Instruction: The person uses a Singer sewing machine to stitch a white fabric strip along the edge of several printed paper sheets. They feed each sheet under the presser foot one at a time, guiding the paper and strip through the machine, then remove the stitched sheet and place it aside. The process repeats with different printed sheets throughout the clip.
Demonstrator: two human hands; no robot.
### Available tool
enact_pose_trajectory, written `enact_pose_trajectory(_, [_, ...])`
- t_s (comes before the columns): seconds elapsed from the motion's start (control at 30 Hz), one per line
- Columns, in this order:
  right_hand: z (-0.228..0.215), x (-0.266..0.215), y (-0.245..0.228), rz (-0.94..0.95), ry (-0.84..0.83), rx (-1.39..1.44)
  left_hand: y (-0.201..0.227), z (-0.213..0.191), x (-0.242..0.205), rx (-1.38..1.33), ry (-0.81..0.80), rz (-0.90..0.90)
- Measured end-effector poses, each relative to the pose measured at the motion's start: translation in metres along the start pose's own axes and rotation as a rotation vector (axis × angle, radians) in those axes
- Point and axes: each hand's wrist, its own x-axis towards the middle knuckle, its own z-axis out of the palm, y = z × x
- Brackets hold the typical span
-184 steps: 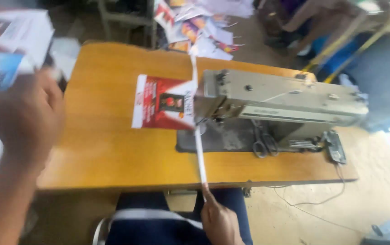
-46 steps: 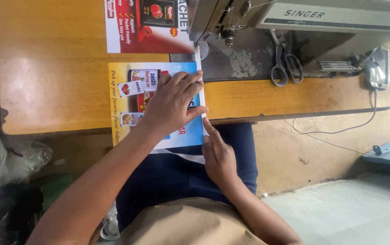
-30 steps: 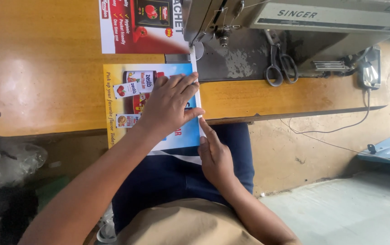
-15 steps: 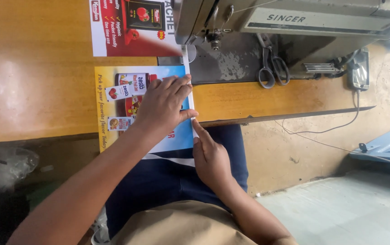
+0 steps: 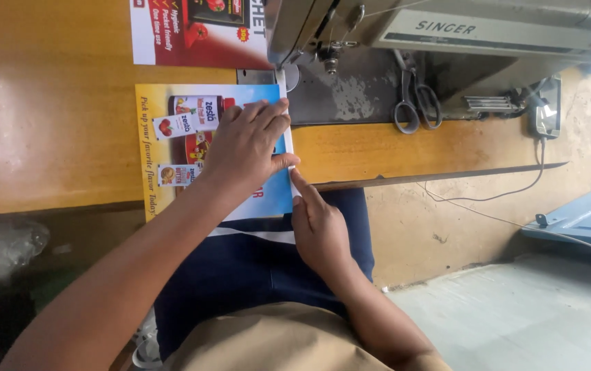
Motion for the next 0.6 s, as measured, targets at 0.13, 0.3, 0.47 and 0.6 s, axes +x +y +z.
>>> enact_pose_trajectory(0.13, [-0.001,0.002,-0.001,0.009,-0.027,-0.001,-0.003,0.006,-0.003,-0.011,0.036,0.0])
enact_pose_trajectory(0.3, [0.004,0.014,0.0,0.023,-0.01,0.068,-0.014,0.013,0.004,0.021,0.115,0.022])
enact_pose_trajectory(0.47, [0.004,0.014,-0.003,0.049,-0.044,0.067,-0.012,0.014,0.001,-0.004,0.116,0.005])
enact_pose_trajectory(0.6, [0.006,0.025,-0.003,0.057,-0.04,0.137,-0.02,0.01,0.011,-0.016,0.11,0.002])
